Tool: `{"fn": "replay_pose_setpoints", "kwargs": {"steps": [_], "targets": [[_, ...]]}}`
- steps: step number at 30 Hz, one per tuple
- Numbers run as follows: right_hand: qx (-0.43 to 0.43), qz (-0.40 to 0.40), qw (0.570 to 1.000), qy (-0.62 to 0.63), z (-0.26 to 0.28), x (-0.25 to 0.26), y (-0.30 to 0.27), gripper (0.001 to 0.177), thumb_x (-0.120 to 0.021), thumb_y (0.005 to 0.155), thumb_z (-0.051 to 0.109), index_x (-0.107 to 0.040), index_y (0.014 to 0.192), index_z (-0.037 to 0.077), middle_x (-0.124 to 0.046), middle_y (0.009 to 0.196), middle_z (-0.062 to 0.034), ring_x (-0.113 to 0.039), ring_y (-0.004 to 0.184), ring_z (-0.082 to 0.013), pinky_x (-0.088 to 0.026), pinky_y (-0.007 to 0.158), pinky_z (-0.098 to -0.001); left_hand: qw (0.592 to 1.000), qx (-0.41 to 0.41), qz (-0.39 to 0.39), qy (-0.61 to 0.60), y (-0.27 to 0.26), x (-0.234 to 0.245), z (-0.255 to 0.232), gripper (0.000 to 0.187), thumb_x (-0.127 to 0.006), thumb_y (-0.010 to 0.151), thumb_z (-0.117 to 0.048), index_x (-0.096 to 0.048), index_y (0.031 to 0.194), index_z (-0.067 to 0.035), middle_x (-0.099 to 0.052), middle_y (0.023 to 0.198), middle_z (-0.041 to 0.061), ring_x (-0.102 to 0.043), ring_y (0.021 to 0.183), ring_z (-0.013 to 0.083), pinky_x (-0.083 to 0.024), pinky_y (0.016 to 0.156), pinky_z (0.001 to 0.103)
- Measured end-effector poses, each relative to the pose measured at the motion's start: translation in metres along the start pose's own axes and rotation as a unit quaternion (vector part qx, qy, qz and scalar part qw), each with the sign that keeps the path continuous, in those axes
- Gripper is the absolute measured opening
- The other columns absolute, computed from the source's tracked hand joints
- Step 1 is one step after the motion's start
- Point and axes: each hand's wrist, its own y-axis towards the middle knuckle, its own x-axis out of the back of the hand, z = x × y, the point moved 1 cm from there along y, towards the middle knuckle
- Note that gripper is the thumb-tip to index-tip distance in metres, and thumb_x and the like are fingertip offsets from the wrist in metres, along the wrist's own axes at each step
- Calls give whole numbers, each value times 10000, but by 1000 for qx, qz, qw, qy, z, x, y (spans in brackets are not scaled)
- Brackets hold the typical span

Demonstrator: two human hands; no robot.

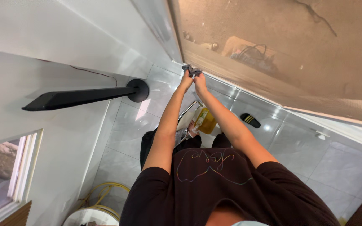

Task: The person wipes the glass surface of a window and the surrounding white frame with a cloth, periodically dipping the cloth into a container on a chair.

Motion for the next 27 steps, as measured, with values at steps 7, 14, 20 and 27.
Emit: {"fn": "replay_pose_setpoints", "kwargs": {"steps": [7,14,20,27], "targets": [[62,-43,997,-8,-21,71,-7,509,-429,751,-84,-588,1215,53,-636,1107,0,-588,1007,-120,-504,792,-276,999,28,46,-8,-44,-53,-43,455,-531,871,27,-574,1318,-51,-622,1117,121,-575,990,230,-520,768,360],[87,-133,986,-43,-6,125,-27,461,-444,777,-84,-598,1198,22,-597,1039,-39,-554,925,-159,-482,714,-296,991,39,125,-11,-74,-109,-59,450,-564,843,80,-552,1272,-56,-581,1096,120,-546,928,198,-519,738,342],[110,-179,977,-37,19,170,-55,454,-451,773,-77,-602,1193,5,-614,1037,-58,-559,909,-167,-470,712,-269,981,68,179,24,-88,-163,-58,473,-508,856,69,-541,1307,-73,-618,1160,112,-580,935,175,-544,723,322],[83,-228,969,33,51,214,-83,442,-456,732,-65,-587,1146,18,-627,1008,-71,-575,845,-186,-482,660,-297,957,119,260,49,-94,-218,-34,589,-465,807,74,-490,1364,-118,-630,1223,105,-552,813,152,-387,572,283]]}}
